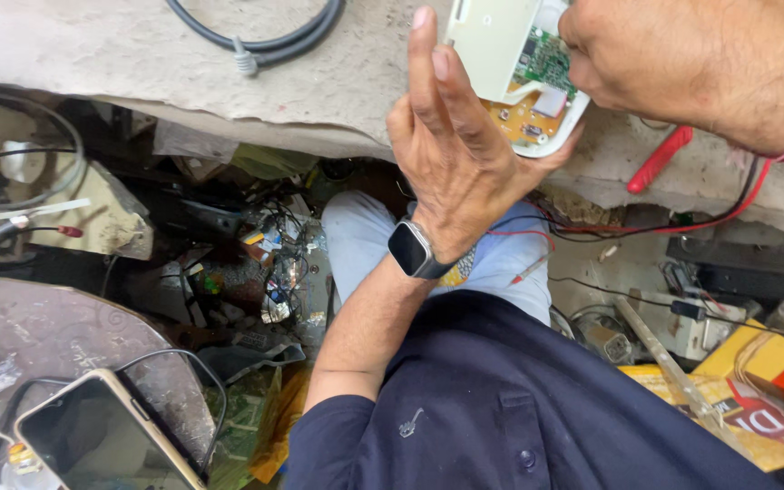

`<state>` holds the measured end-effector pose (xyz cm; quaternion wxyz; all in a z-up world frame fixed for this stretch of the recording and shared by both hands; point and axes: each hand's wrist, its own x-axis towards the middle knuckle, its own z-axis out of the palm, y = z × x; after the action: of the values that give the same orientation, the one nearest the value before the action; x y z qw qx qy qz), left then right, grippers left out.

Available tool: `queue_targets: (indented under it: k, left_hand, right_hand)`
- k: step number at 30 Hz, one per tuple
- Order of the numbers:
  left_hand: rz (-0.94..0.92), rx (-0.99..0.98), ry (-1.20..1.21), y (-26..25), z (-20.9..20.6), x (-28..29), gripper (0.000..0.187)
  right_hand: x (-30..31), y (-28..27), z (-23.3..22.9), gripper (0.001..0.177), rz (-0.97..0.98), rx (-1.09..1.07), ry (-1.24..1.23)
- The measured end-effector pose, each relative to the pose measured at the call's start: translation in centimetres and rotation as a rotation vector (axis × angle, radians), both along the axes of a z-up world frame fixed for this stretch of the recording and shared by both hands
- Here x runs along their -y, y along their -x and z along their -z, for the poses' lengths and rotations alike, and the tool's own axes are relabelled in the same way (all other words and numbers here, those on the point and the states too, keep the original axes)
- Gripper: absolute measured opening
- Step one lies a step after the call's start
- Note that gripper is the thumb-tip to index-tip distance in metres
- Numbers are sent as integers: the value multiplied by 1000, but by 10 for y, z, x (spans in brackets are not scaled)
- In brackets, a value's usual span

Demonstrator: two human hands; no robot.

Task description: The person disassembles a white electronic device, removes the circuit board and screen, and uses a soldering iron and screwdriver to work on the internal components. They handle batteries and wires, then reassemble the device by placing the screen and board back into the casing.

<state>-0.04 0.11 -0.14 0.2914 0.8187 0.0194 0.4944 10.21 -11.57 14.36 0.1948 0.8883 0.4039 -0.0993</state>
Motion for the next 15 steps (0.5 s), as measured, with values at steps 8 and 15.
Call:
queue_targets:
  k: [8, 15]
  left_hand:
    - [-10, 39, 14, 1, -8, -4, 144]
    - [1, 37, 17, 3, -1, 3, 144]
  right_hand:
    - [-9, -10, 13, 21, -69, 169, 127]
    - [21, -13, 37, 18, 32, 191, -26]
